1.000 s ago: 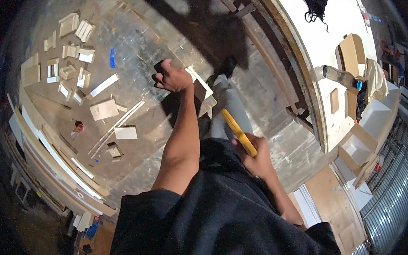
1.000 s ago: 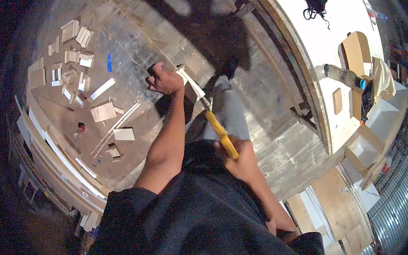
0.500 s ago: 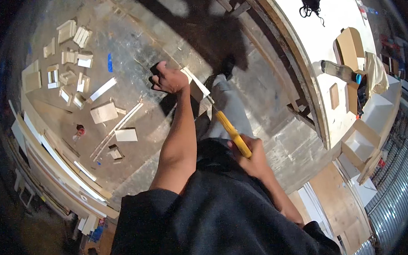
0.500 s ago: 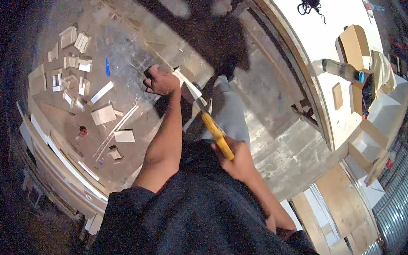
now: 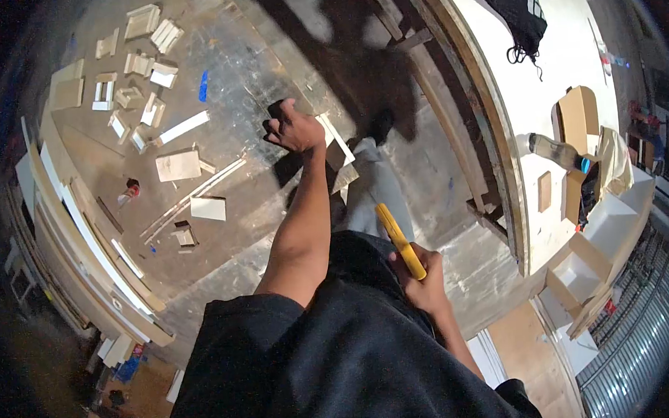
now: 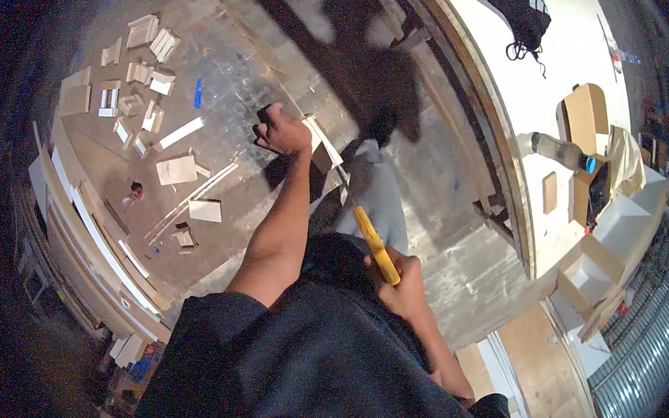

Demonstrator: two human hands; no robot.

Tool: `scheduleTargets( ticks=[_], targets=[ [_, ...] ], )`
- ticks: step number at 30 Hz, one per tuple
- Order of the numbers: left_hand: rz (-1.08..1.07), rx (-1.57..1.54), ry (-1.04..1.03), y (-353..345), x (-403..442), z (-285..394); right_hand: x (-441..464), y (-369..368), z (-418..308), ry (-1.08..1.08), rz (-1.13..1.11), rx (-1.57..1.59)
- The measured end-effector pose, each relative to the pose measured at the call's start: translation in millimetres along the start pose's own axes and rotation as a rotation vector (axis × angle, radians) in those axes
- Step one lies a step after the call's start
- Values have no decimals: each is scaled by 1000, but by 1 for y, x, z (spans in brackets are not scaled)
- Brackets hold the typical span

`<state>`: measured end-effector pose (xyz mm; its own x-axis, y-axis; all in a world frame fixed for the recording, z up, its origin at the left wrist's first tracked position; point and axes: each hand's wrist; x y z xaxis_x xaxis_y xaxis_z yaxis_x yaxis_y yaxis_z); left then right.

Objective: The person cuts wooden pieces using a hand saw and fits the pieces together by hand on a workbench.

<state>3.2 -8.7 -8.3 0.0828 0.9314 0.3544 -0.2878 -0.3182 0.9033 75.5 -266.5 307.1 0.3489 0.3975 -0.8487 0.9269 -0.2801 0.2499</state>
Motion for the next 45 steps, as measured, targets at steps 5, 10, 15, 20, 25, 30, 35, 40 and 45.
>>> scheduleTargets(
  ticks=[5, 10, 15, 20, 25, 30, 35, 40, 45],
  targets=[
    [11, -24, -8, 14, 4, -1, 59, -31, 8, 146, -6, 8],
    [6, 30, -19, 20, -5, -1, 9, -11, 7, 79, -10, 36],
    [-23, -16, -17, 23, 0, 1, 59, -22, 2, 52, 17, -104],
    [25, 12, 2, 16, -3, 5, 28, -6, 18, 207, 5, 59],
    [7, -36, 38, 13, 1, -2, 51, -19, 32, 226, -55, -17],
    [48, -27, 29, 19, -3, 7, 23, -3, 47, 170, -46, 65],
    [8, -9, 24, 14, -3, -6, 59, -20, 24, 199, -68, 49],
    [-26, -46, 56, 16, -6, 4, 19, 1, 44, 220, -28, 65],
    [-60, -62, 47, 12, 0, 1, 49, -18, 16, 206, -74, -92]
  ],
)
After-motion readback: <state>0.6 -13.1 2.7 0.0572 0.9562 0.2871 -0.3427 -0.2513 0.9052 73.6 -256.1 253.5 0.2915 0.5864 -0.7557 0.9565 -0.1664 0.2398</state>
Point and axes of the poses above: each hand's wrist, its own x-axis towards the middle knuckle, its own y-axis out of the back of the hand, z = x × y, and after that the axes turned 13 degrees about -y, right-handed
